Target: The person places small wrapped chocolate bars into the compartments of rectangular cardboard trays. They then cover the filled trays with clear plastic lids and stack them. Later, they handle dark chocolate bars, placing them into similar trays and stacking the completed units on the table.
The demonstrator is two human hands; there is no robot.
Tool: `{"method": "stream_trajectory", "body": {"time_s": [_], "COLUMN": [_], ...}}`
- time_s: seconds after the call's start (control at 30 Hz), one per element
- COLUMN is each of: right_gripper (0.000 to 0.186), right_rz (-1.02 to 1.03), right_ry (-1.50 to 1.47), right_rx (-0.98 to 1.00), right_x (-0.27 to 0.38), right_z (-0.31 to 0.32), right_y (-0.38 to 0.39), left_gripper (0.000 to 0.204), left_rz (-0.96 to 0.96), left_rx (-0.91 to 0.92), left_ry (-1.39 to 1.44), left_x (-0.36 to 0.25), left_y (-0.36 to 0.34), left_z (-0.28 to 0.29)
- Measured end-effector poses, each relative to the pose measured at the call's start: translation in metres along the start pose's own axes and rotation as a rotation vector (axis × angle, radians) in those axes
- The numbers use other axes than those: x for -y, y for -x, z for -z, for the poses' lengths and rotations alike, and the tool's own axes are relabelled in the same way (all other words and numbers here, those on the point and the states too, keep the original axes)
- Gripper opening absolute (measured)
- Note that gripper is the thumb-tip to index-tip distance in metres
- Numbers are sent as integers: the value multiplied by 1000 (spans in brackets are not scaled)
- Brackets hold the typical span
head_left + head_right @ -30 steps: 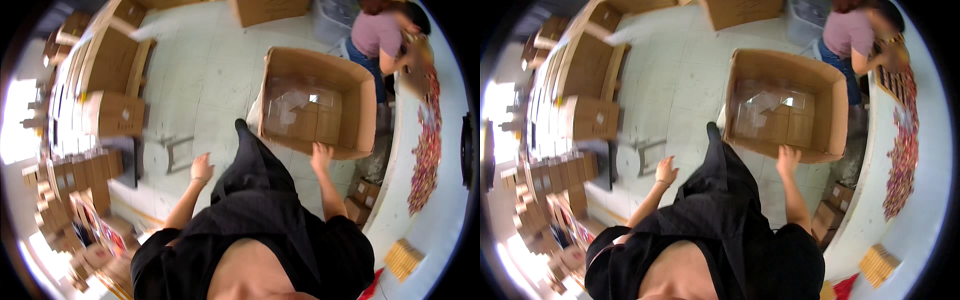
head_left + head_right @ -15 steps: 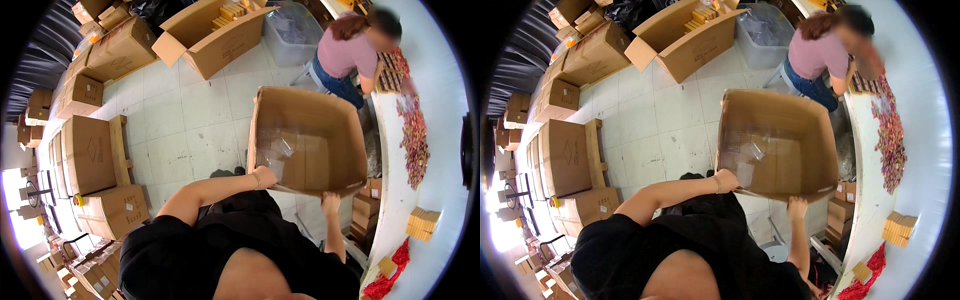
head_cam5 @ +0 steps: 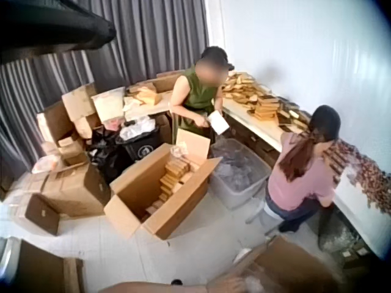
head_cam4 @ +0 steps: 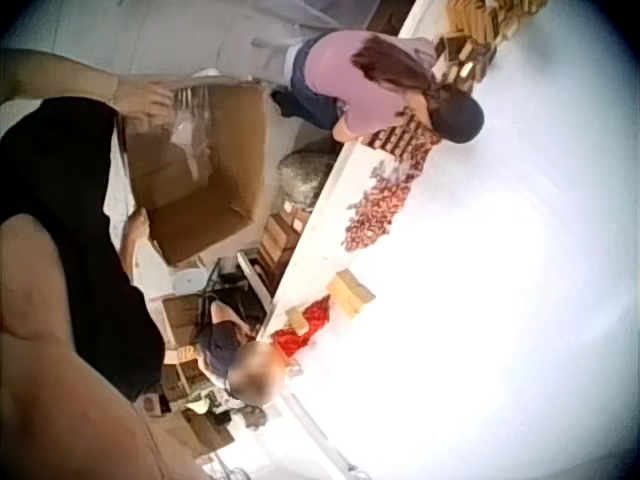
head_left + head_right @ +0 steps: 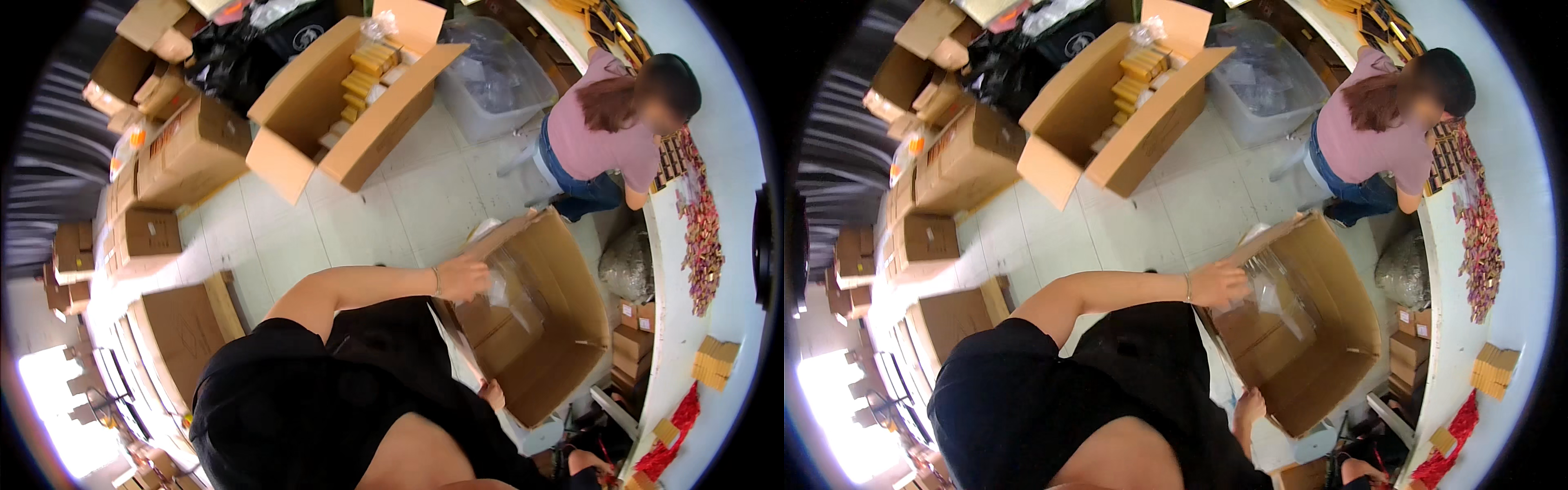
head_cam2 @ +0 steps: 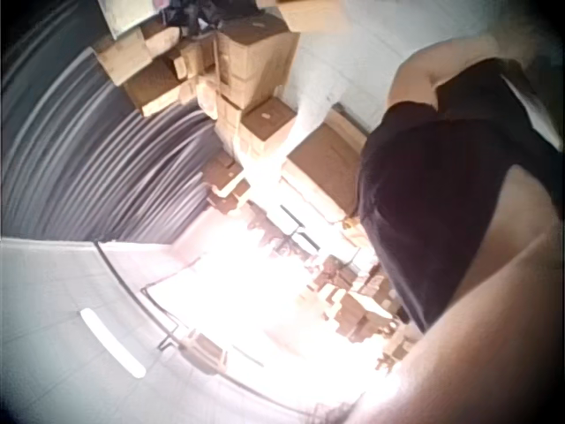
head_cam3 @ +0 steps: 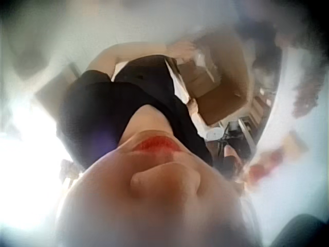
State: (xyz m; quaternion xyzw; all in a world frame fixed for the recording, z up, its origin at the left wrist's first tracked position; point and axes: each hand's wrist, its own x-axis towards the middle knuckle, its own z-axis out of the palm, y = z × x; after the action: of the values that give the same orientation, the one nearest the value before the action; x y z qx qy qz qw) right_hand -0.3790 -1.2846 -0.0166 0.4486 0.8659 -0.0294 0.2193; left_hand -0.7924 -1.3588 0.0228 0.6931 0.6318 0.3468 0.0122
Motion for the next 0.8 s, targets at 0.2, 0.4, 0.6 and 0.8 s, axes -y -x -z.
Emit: {"method": "stream_trajectory", "body": {"time_s": [0.2, 0.4, 0.6, 0.8], "right_gripper": [16, 17, 17, 23], "right_rz": [10, -236, -487, -661], "right_ry": [-105, -270, -327, -313], "right_rx": [17, 118, 251, 250], "right_x": [82, 118, 159, 184], "right_z": [-14, -23, -2, 6], "right_y": [-12, -30, -30, -45], "left_gripper": [36, 45, 71, 102], "left_rz": [797, 1036, 1052, 856], "left_rx": [378, 684, 777, 372], "left_ry": [49, -46, -232, -387], "left_x": [219, 397, 539, 658], "left_y": [-16, -52, -140, -243], "left_z": [14, -10, -77, -213]}}
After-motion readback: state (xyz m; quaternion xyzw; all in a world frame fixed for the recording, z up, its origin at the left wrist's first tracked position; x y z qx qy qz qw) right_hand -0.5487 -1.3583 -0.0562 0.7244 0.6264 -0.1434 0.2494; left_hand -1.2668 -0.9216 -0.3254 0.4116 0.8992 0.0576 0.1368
